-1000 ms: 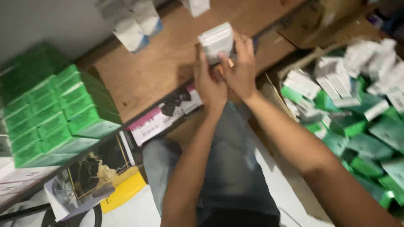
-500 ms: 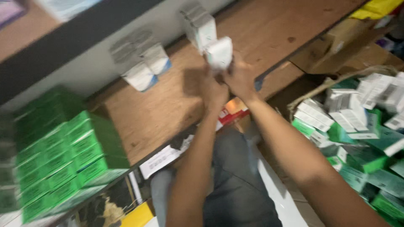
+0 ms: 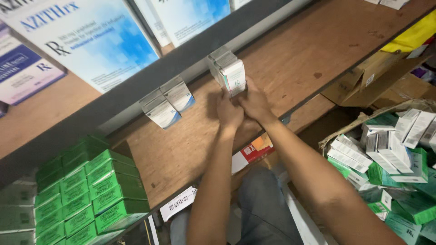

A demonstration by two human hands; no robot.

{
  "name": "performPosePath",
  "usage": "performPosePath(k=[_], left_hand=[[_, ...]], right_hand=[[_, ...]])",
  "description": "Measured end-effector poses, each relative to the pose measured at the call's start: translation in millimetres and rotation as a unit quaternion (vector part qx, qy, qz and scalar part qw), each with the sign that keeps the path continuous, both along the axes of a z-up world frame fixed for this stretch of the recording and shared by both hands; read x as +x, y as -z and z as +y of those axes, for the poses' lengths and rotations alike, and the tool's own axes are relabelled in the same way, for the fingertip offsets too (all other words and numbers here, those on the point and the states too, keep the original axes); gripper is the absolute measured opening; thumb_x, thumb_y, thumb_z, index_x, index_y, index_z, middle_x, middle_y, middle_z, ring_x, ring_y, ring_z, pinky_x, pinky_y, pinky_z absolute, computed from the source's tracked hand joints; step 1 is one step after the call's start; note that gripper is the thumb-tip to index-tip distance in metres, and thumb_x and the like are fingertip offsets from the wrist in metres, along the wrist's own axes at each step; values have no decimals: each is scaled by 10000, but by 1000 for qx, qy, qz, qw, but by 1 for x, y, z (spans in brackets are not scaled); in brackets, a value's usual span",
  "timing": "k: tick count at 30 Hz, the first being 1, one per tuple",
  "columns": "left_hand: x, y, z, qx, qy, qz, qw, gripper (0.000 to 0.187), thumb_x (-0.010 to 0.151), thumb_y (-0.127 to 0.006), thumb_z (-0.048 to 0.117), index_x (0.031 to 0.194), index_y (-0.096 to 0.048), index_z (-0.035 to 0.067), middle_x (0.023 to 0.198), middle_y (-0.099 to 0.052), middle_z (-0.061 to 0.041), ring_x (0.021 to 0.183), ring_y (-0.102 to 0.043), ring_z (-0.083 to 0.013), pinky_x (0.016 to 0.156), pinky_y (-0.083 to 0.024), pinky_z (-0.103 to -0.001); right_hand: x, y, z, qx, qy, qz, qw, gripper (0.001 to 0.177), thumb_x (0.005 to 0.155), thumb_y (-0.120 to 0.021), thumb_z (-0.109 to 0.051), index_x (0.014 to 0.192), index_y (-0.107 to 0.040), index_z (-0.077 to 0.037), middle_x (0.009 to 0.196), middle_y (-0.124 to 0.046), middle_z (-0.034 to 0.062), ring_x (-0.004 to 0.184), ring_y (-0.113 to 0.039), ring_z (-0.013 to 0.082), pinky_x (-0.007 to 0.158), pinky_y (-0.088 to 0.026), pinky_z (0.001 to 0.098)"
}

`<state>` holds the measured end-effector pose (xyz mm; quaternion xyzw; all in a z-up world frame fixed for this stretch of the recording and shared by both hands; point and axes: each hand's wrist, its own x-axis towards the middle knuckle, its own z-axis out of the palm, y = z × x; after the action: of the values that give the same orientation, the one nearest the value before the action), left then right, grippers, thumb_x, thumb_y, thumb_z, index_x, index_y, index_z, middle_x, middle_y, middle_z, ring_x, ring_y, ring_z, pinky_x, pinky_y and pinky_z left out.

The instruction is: The person sits on the floor and repeatedly picks up small green and white boxes from a large cardboard container. They open the boxes to reveal blister packs inside, then close them and place them back into the container.

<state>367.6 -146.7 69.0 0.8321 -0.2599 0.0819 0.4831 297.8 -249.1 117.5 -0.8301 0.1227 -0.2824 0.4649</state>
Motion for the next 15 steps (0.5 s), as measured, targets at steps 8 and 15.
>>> performPosePath(k=[8,15], left_hand=[[-16,-25,12,22,-22,-60,998,704,834,-661,92,1488,-437,-38,1341,-599,-290,1248,-568,-452,1074,-456,-495],[-128,-17,26,-256,135,40,956,469,1110,-569,147,1527,-470,-43,1452,-614,-243,1310,-626,-305,1097,-525,-417]], right_hand=[[13,15,-18,99,-35,-30,994,856,889,-701,-192,1585,-232,-29,1523,-493,223,1411,-500,316,1134,-422,361],[-102,32,26,175,-170,-137,960,596,1117,-526,-214,1650,-308,-63,1728,-305,192,1621,-234,279,1322,-185,411]])
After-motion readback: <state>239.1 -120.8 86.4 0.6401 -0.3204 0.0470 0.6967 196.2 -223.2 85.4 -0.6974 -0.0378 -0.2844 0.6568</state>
